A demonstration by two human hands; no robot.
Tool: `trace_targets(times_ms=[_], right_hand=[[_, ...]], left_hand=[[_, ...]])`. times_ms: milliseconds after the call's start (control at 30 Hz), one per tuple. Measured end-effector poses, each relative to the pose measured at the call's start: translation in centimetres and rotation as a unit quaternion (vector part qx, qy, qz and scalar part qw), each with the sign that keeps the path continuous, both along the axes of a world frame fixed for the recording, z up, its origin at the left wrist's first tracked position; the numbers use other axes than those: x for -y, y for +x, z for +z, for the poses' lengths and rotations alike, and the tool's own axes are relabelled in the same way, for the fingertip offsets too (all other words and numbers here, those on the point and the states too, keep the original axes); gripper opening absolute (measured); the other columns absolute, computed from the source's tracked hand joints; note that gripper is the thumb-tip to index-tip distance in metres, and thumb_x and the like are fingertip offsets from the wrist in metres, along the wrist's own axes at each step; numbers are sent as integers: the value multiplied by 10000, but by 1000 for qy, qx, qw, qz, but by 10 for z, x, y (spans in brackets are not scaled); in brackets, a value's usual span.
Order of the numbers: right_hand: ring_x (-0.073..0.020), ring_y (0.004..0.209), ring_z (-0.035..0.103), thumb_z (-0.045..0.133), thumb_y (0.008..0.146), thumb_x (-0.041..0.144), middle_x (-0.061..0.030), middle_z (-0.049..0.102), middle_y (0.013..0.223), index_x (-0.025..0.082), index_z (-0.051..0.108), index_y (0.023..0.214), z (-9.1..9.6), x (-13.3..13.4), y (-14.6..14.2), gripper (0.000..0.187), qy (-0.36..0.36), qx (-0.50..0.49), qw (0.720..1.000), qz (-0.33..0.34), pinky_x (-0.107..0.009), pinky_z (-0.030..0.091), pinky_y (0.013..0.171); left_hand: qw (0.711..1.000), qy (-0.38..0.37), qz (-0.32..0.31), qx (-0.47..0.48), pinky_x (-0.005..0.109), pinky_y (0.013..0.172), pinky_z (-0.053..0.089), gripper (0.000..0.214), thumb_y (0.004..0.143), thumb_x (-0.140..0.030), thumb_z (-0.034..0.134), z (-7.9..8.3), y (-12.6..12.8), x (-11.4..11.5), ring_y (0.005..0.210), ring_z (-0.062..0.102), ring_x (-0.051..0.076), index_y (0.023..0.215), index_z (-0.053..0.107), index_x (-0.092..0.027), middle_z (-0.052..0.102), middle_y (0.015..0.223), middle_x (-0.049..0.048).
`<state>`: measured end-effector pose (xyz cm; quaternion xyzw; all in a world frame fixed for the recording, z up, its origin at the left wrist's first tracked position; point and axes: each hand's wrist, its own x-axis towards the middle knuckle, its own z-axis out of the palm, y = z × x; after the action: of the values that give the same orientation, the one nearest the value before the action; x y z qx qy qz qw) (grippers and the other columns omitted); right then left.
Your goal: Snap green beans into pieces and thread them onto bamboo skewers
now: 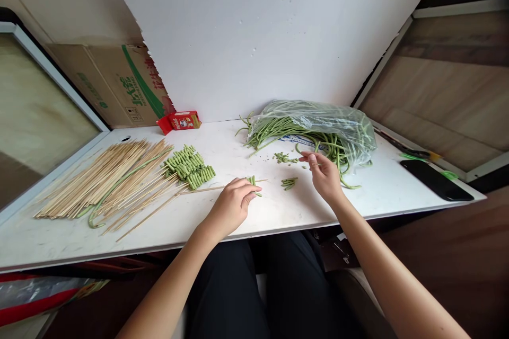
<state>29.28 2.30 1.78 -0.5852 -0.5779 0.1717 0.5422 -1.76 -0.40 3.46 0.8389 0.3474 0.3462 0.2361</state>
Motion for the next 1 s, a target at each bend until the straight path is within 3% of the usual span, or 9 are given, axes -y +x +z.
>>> trace_targets(times_ms=[67, 167, 267, 333, 433, 567, 700, 833, 1000], right_hand=[[-294, 978, 743, 542, 1024, 660, -126, 819, 1021, 201, 780, 1151, 7, 14, -10, 532, -10, -3, 1000, 25, -404, 561, 803], [-275, 977, 754, 618, 1010, 609, -122, 822, 1098, 208, 810, 1079, 18, 33, -32, 450, -54, 31, 986, 155, -386, 560, 802], [-272, 1040, 742, 741, 957, 547, -106, 822, 1111, 232, 779, 1229, 22, 49, -57, 418, -58, 67, 957, 276, -376, 557, 807], [-257, 1040, 726, 792, 933, 503, -94, 819, 1113, 247, 787, 1202, 20, 56, -69, 371, -41, 82, 947, 308, -357, 543, 789], [-233, 989, 710, 772, 966, 441, -79, 817, 1060, 257, 815, 1120, 13, 62, -77, 243, -18, 86, 948, 307, -340, 533, 773], [-231, 924, 708, 766, 974, 411, -86, 810, 997, 244, 827, 1117, 6, 58, -72, 228, -3, 90, 952, 292, -343, 549, 748], [-241, 884, 714, 726, 994, 431, -104, 816, 984, 231, 838, 1095, 1, 48, -59, 250, 15, 75, 968, 239, -368, 563, 735], [-267, 943, 769, 732, 964, 522, -105, 842, 1011, 221, 835, 1056, 1, 41, -47, 331, -54, -42, 978, 196, -386, 589, 781], [-260, 914, 780, 742, 921, 612, -128, 844, 1021, 187, 811, 1087, 2, 34, -31, 462, -103, -220, 950, 198, -371, 581, 752]], left_hand=[[1000, -5, 12, 0, 413, 997, 561, 318, 1006, -138, 623, 0, 0, 0, 1043, 702, 243, 1271, 752, -257, 768, 1055, 72], [999, -38, 27, -8, 415, 1009, 556, 443, 973, -140, 678, 2, 0, 2, 999, 730, 238, 1387, 687, -299, 795, 1010, 37], [996, -81, 26, -15, 406, 985, 565, 486, 977, -175, 687, 3, 2, 5, 992, 750, 240, 1438, 642, -322, 810, 1001, 22], [994, -108, 12, -3, 389, 959, 576, 483, 990, -193, 670, 4, 3, 7, 966, 765, 233, 1454, 624, -317, 816, 984, 22], [990, -137, -10, 20, 358, 926, 592, 459, 1002, -188, 637, 3, 7, 9, 942, 780, 220, 1448, 624, -294, 821, 965, 31], [990, -137, -15, 10, 355, 926, 594, 430, 1008, -260, 658, 4, 4, 5, 952, 773, 219, 1437, 627, -269, 818, 987, 43], [997, -60, 50, -28, 363, 920, 584, 300, 1012, -274, 643, 3, -17, -12, 948, 747, 219, 1305, 695, -236, 790, 1013, 55], [976, 40, 146, -156, 407, 937, 565, 207, 955, -194, 669, -5, -45, -32, 1021, 704, 277, 1142, 756, -206, 745, 1084, 94], [953, 76, 163, -243, 466, 994, 522, 205, 968, -205, 641, -14, -64, -44, 1091, 647, 329, 1112, 786, -200, 734, 1068, 114]])
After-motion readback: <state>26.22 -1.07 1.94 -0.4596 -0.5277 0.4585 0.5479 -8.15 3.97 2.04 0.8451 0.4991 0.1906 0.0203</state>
